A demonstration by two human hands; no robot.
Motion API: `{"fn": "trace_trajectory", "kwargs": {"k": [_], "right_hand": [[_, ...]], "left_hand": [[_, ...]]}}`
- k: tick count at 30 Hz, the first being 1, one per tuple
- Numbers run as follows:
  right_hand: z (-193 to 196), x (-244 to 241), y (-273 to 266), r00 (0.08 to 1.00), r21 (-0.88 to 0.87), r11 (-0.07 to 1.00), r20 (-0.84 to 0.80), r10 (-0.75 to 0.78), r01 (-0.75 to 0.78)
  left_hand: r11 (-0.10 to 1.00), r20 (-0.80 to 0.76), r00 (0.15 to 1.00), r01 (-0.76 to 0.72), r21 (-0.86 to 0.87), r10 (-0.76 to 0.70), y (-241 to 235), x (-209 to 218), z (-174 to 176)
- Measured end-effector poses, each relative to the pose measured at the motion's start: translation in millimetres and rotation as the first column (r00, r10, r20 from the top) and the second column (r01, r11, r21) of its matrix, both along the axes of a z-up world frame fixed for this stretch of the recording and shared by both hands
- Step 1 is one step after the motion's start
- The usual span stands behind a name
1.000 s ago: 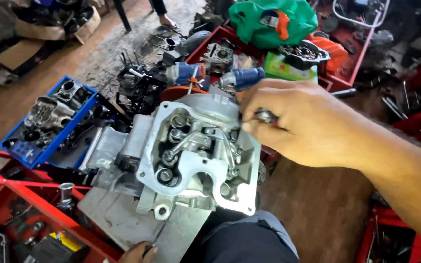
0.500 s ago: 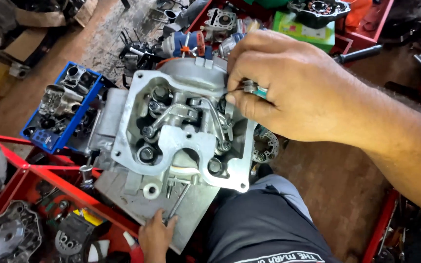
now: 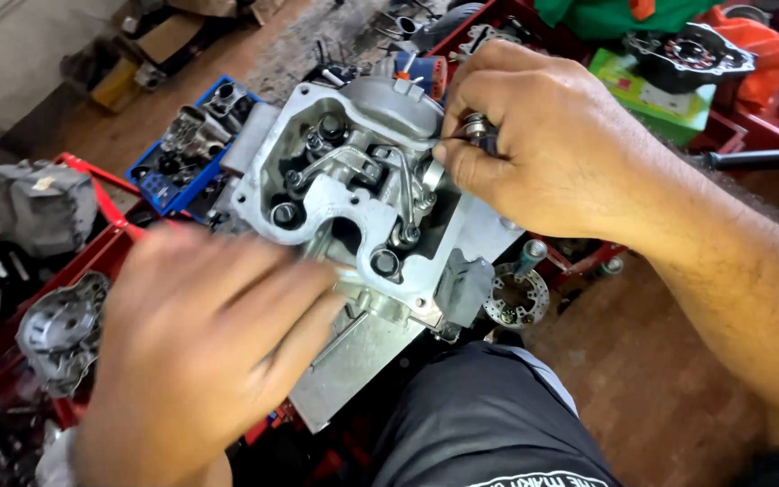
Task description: Using a wrench to adjust and tighten bolts on a motorcycle engine cylinder head
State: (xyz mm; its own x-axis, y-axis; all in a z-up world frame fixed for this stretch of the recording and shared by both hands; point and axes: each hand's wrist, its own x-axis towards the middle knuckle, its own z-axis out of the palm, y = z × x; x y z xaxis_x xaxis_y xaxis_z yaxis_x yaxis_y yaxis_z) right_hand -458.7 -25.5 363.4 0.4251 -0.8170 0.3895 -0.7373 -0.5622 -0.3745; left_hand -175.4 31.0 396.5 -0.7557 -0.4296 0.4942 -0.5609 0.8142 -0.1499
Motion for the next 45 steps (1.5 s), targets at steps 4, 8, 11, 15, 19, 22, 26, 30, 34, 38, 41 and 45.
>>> {"fn": "trace_trajectory", "kwargs": {"k": [4, 8, 11, 15, 19, 22, 26, 30, 34, 38, 41, 45], "right_hand": [[-5.8, -4.2, -6.0, 1.000, -0.028, 1.000, -0.003, 0.008, -0.008], [-7.2, -7.6, -10.8, 0.997, -0.044, 0.997, 0.036, 0.062, -0.060], [-11.8, -9.3, -15.5, 0.991, -0.054, 0.993, 0.080, 0.108, -0.104], [-14.9, -11.1, -21.5, 0.986, -0.088, 0.987, 0.077, 0.145, -0.138], [-13.3, -10.6, -21.3, 0.985, -0.022, 0.991, 0.103, 0.135, -0.134], [-13.1, -11.1, -21.3, 0.987, -0.011, 0.992, 0.094, 0.129, -0.129], [-11.9, -11.1, -21.1, 0.982, -0.002, 0.990, 0.123, 0.143, -0.144], [-7.7, -10.2, -19.5, 0.990, 0.075, 0.990, 0.090, 0.112, -0.119], [-6.0, -10.2, -20.0, 0.990, 0.059, 0.991, 0.074, 0.118, -0.122], [-4.6, -9.2, -19.3, 0.992, 0.092, 0.990, 0.070, 0.103, -0.109], [-3.2, -9.2, -18.1, 0.995, 0.098, 0.991, 0.058, 0.083, -0.088], [0.4, -9.2, -16.6, 0.998, 0.116, 0.991, 0.030, 0.061, -0.064]], "left_hand": [[0.997, 0.107, 0.991, 0.080, 0.003, -0.080, -33.0, -54.2, 11.8], [0.989, 0.378, 0.925, -0.019, 0.146, -0.038, -57.5, -77.9, 7.4], [0.990, 0.472, 0.881, -0.056, 0.131, -0.013, -66.8, -81.9, 11.1], [0.998, 0.502, 0.864, 0.012, 0.068, -0.045, -73.1, -82.3, 15.2], [0.976, 0.402, 0.896, 0.128, 0.176, -0.191, -72.8, -80.2, 17.4], [0.988, 0.441, 0.885, 0.121, 0.098, -0.152, -77.3, -76.3, 13.0], [0.984, 0.465, 0.874, 0.071, 0.165, -0.141, -76.3, -76.1, 16.3], [0.996, 0.457, 0.886, 0.061, 0.059, -0.081, -78.3, -73.1, 10.2], [0.991, 0.401, 0.906, 0.120, 0.065, -0.136, -74.6, -74.9, 16.1], [0.995, 0.425, 0.900, 0.076, 0.062, -0.095, -79.6, -72.3, 11.8], [0.994, 0.418, 0.902, 0.087, 0.066, -0.107, -79.4, -73.2, 16.3], [0.981, 0.464, 0.876, 0.046, 0.187, -0.130, -80.7, -77.7, 11.5]]}}
